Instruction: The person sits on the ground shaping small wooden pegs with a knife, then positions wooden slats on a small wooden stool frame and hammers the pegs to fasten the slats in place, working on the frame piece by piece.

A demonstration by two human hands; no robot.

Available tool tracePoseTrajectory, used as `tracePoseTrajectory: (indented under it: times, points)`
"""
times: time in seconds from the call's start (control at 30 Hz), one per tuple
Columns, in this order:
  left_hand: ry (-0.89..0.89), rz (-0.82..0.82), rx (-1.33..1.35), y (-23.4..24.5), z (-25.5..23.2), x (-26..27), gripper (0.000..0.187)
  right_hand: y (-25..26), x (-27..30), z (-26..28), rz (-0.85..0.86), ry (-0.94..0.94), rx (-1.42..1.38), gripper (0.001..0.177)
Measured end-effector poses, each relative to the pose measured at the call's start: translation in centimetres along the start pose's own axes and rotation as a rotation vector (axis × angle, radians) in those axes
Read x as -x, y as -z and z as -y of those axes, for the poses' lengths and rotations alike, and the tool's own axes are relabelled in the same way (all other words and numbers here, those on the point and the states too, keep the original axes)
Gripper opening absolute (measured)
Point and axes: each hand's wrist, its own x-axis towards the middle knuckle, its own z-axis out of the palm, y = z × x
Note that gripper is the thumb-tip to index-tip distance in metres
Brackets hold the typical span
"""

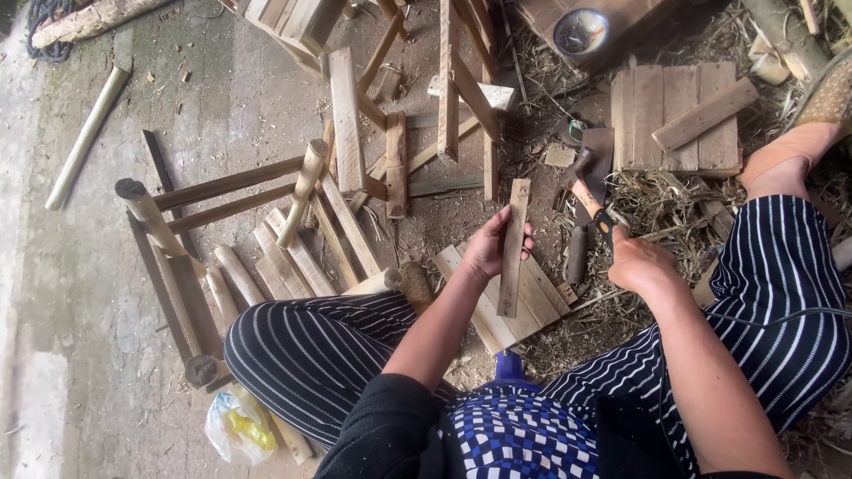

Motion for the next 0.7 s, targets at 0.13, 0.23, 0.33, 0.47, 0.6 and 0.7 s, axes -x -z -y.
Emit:
tracePoseTrajectory:
  times: [0.13,0.23,0.33,0.47,0.6,0.7]
  points:
    - [0.005,0.003,0.072,0.4,0.1,-0.5,0.032,-2.4,-4.1,-1.5,0.013,-0.050,0.035,0.080]
    - [0.018,-0.026,0.084,0.4,0.0,-0.6,0.028,-1.3,-3.1,-0.9,-0.029,-0.089,-0.064,0.064]
    - [0.036,-0.127,0.052,1.0,0.2,-0.7,0.032,-0.8,-2.5,-0.2,-0.046,-0.143,-0.103,0.056]
    - [0.010,-0.305,0.017,4.4,1.2,-1.4,0.021,-1.0,-3.5,0.1,-0.092,-0.216,-0.138,0.052]
    - [0.057,-0.472,-0.054,6.1,1.9,-1.1,0.026,0.3,-2.6,0.9,-0.113,-0.222,-0.148,0.051]
    - [0.044,-0.496,-0.176,6.8,2.3,-1.9,0.029,0.9,-1.5,1.9,-0.148,-0.199,-0.151,0.053]
